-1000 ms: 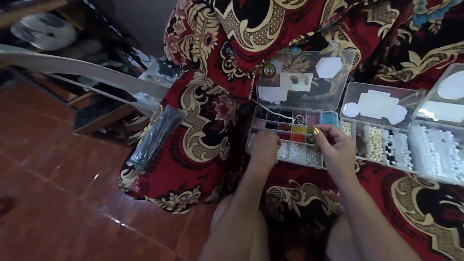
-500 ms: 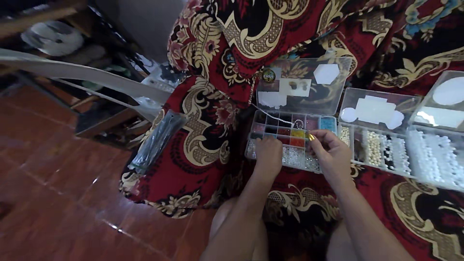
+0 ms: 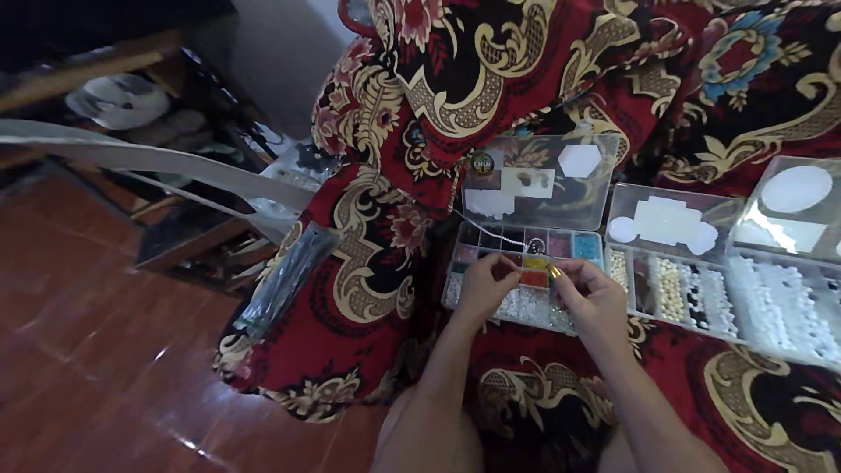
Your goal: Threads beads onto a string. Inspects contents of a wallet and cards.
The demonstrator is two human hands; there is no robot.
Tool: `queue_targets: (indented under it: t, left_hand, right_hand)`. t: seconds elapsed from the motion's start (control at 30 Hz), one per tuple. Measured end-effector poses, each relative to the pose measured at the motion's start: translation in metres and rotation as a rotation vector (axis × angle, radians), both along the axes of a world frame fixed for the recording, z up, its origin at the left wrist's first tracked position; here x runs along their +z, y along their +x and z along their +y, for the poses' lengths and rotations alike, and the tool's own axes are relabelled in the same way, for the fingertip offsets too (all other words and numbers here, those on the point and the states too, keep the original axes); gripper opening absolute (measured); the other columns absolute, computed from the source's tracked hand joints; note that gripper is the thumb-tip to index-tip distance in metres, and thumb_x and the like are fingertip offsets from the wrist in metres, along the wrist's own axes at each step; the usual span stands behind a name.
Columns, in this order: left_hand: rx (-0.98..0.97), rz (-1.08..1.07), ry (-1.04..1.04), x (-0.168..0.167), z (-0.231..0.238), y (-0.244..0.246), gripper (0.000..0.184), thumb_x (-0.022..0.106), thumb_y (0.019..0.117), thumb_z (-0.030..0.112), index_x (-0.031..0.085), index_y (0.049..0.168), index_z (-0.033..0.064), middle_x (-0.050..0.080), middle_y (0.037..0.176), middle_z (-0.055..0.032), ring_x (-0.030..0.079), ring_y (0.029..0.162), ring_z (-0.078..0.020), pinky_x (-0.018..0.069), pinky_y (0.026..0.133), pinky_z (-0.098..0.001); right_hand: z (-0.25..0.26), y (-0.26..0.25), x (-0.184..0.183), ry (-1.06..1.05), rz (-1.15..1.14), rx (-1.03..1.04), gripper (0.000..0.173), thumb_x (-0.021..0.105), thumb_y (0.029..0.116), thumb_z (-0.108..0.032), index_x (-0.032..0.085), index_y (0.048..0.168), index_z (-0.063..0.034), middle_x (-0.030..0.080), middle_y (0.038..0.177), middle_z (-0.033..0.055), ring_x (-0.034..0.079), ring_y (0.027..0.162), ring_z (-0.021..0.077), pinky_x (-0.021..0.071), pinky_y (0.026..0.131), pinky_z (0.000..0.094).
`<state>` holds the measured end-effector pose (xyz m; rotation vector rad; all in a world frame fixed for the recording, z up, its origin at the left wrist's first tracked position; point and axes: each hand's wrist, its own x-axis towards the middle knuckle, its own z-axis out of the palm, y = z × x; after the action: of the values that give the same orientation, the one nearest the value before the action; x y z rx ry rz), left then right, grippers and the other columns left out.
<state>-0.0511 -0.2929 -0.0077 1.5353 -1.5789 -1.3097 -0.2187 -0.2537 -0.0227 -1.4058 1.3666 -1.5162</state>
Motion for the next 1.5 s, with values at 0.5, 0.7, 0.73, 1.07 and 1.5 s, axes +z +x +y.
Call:
queue_targets:
  t: [0.5,0.7,0.73,1.07,1.5]
  left_hand:
    - [-0.065,0.969,0.416,-0.019,0.002,-0.006,0.025,0.039,0.1065,0.004,0.063,0.101,0.0107,0.071,0.087,0.0027,0.068,0.078,-0.0074,0.0578,0.078,-0.0258]
    - [-0.070,0.997,0.449,-0.019,0.004,-0.008,0.026,0.038,0.1067,0.004,0.062,0.100,0.0113,0.071,0.085,0.0025,0.069,0.077,-0.0075,0.0583,0.078,-0.0257]
    - [-0.072,1.003,0.452,-0.019,0.004,-0.008,0.026,0.038,0.1067,0.004,0.062,0.100,0.0113,0.071,0.085,0.0023,0.069,0.077,-0.0077,0.0586,0.079,-0.0258]
    - [-0.055,1.012,0.472,-0.020,0.006,-0.010,0.027,0.036,0.1074,0.005,0.061,0.099,0.0104,0.070,0.084,0.0016,0.068,0.076,-0.0082,0.0581,0.077,-0.0261]
    - [-0.032,0.961,0.468,-0.021,0.004,-0.011,0.025,0.037,0.1085,0.007,0.060,0.099,0.0107,0.069,0.085,0.0018,0.067,0.075,-0.0078,0.0578,0.074,-0.0254]
  right_hand:
    - [0.009,0.019,-0.010,-0.212,0.109,-0.006,0.014,0.064,0.0924,-0.011,0.072,0.095,-0.0008,0.073,0.079,-0.0021,0.066,0.063,-0.0030,0.0565,0.058,0.0138]
    - [0.009,0.019,-0.011,-0.213,0.125,-0.016,0.013,0.064,0.0912,-0.011,0.073,0.094,-0.0015,0.073,0.078,-0.0022,0.066,0.063,-0.0038,0.0562,0.058,0.0131]
    - [0.010,0.019,-0.011,-0.212,0.129,-0.017,0.013,0.064,0.0911,-0.011,0.073,0.094,-0.0016,0.073,0.078,-0.0023,0.066,0.063,-0.0037,0.0563,0.058,0.0130]
    - [0.010,0.019,-0.010,-0.191,0.167,-0.025,0.014,0.064,0.0901,-0.013,0.073,0.091,-0.0023,0.073,0.076,-0.0022,0.065,0.062,-0.0042,0.0553,0.058,0.0125]
    - [0.010,0.017,-0.007,-0.146,0.145,0.002,0.014,0.063,0.0906,-0.014,0.072,0.091,-0.0039,0.072,0.075,-0.0040,0.066,0.061,-0.0039,0.0557,0.057,0.0132]
